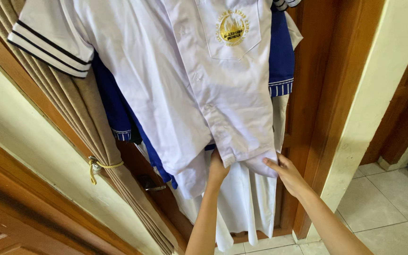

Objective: The person buttons a white shirt on a hanger and then folds a pair of grey pants on a dark surface.

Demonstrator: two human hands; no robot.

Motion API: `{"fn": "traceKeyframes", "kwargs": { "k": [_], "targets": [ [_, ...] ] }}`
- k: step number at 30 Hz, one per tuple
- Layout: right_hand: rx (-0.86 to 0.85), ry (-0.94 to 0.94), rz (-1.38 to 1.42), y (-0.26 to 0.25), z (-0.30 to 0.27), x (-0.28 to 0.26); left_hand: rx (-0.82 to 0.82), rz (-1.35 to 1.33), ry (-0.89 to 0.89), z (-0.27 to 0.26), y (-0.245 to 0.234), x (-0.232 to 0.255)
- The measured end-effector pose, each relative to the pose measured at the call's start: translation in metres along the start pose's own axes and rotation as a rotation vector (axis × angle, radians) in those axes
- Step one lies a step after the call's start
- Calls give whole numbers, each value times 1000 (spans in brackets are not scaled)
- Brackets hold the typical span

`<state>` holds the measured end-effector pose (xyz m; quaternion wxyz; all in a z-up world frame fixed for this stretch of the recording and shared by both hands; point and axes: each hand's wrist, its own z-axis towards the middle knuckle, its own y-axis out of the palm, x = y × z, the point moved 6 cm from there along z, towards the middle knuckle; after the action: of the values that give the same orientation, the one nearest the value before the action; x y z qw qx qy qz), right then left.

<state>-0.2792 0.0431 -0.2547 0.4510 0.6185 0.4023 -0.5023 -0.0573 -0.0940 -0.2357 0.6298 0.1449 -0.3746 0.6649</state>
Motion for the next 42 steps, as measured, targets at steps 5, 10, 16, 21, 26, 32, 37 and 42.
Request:
{"fn": "traceKeyframes", "kwargs": {
  "k": [5, 10, 16, 21, 26, 32, 37, 42],
  "targets": [
    [126, -84, -102, -18, -9, 32, -90, -76, -469, -23, 11, 6],
    [190, -84, -198, -28, -6, 21, 38, -376, -604, -33, -23, 44],
    [515, -354, -546, -21, -39, -59, 299, -562, -525, -36, -80, 87],
    [-294, 42, -91, 65, -49, -76, 496, -778, -494, -27, -88, 86],
    [-252, 115, 398, 97, -43, -83, 683, -932, -549, -23, -101, 101],
    [-240, -25, 716, 81, -12, -46, 566, -882, -488, -43, -106, 64],
    [-166, 54, 646, 80, -17, -29, 565, -308, -708, -89, -106, 12],
    [-102, 50, 551, 80, -18, -33, 474, -761, -636, -88, -95, 46]
  ]
}}
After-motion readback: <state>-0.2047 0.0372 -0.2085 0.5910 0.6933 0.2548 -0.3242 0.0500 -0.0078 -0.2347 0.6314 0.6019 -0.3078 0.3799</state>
